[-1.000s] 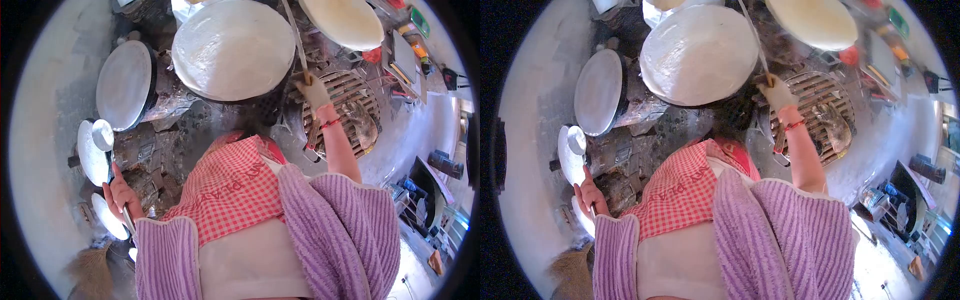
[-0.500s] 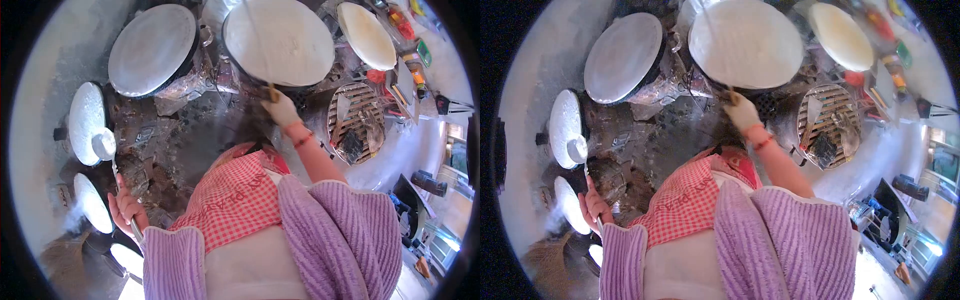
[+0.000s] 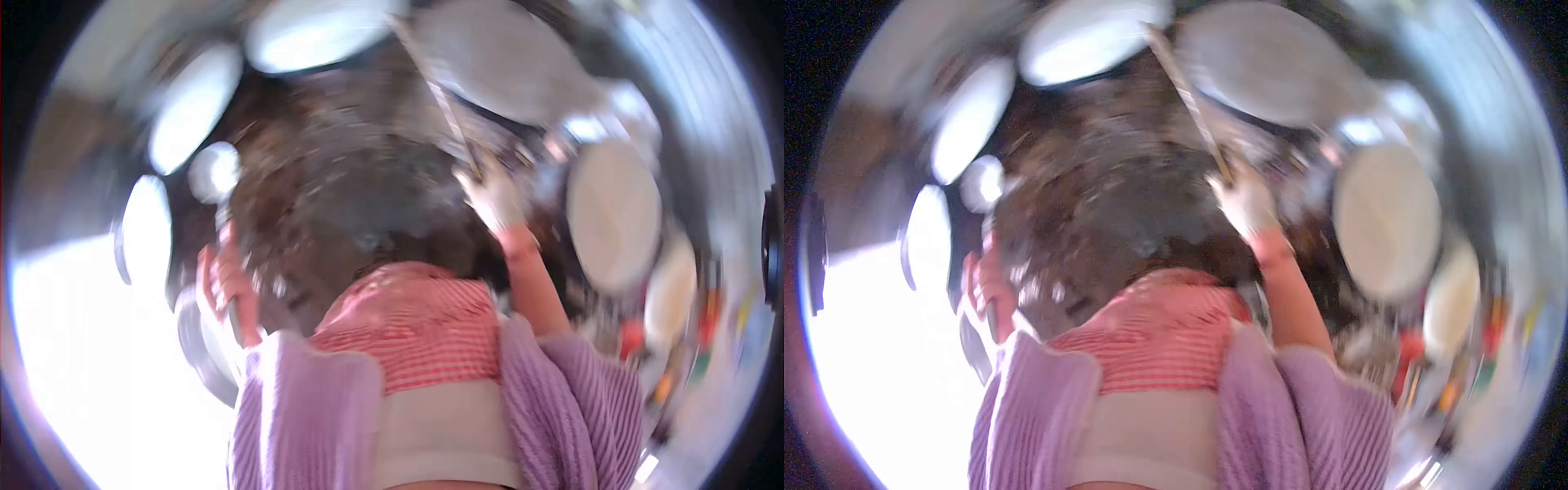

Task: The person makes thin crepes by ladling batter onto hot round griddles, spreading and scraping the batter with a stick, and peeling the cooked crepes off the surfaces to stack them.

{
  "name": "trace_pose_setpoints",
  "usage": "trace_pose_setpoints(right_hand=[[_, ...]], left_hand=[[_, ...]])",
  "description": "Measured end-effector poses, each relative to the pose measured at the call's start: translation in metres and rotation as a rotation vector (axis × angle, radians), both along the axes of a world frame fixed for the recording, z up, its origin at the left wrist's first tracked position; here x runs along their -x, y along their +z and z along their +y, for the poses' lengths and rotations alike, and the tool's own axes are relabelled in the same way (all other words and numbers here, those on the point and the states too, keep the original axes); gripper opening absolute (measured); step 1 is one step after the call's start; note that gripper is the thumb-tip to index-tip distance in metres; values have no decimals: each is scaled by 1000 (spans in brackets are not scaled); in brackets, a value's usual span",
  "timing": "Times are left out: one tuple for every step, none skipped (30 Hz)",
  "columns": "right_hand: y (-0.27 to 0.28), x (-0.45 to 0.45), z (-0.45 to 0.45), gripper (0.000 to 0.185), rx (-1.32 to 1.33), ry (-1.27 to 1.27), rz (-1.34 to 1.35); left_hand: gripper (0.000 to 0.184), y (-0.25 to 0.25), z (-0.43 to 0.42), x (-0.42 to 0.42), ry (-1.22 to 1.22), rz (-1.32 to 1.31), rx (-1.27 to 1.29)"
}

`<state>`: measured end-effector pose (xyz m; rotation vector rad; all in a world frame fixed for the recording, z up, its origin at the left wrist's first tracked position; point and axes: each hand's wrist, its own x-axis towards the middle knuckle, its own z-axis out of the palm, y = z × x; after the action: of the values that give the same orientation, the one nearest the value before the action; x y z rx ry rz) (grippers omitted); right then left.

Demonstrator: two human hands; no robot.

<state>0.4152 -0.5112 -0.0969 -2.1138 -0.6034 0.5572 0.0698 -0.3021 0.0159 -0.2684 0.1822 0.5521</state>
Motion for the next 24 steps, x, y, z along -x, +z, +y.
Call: trace_pose_setpoints(right_hand=[[0,19,20,57,0,79,21],[-12,35,43,60,-44,248,-322],[-35,51,60,63,-140,347,-300],[-39,81,76,61,-213,469,-232],[-42,109,94,58,-281,590,-148],[-42,118,89,57,-239,691,94],[-42,132,95,56,-173,769,323],[-30,152,101,55,-151,882,396],[-29,171,105,55,-117,991,517],[-26,189,108,55,-50,1074,579],[-25,204,106,55,22,1153,638],[-13,213,105,55,-34,1192,679],[11,224,113,56,163,1237,655],[34,240,120,58,201,1240,706],[44,250,115,59,239,1238,764],[45,252,113,58,259,1245,839],[52,257,111,58,300,1246,906],[55,261,107,57,352,1237,976],[75,265,113,54,366,1185,979],[69,272,112,52,387,1179,1019],[63,282,115,49,398,1168,1058],[53,288,119,48,424,1111,1120],[63,305,137,46,496,1041,1122],[63,321,162,45,561,996,1215]], left_hand=[[47,-10,-1,26,91,4,42],[47,-20,-5,54,198,9,94],[46,-27,-10,81,318,8,155],[46,-33,-18,110,445,9,223],[45,-38,-35,141,580,13,291],[45,-37,-62,156,697,11,338],[45,-35,-83,177,804,14,374],[44,-33,-107,196,902,16,400],[44,-31,-126,214,988,16,418],[44,-30,-145,228,1068,19,429],[43,-30,-165,238,1142,28,430],[43,-19,-180,242,1195,51,391],[39,-11,-193,250,1261,75,346],[38,-5,-202,259,1309,200,218],[37,-8,-219,261,1348,336,91],[37,-9,-231,252,1328,644,35],[36,-2,-241,242,1281,945,6],[36,-1,-249,230,1197,1245,-12],[36,1,-245,217,1111,1387,-21],[35,-18,-253,212,1042,1476,-79],[35,-40,-259,217,966,1558,-149],[35,-69,-261,224,843,1557,-169],[35,-86,-248,241,696,1524,-151],[36,-125,-229,261,535,1845,-259]])
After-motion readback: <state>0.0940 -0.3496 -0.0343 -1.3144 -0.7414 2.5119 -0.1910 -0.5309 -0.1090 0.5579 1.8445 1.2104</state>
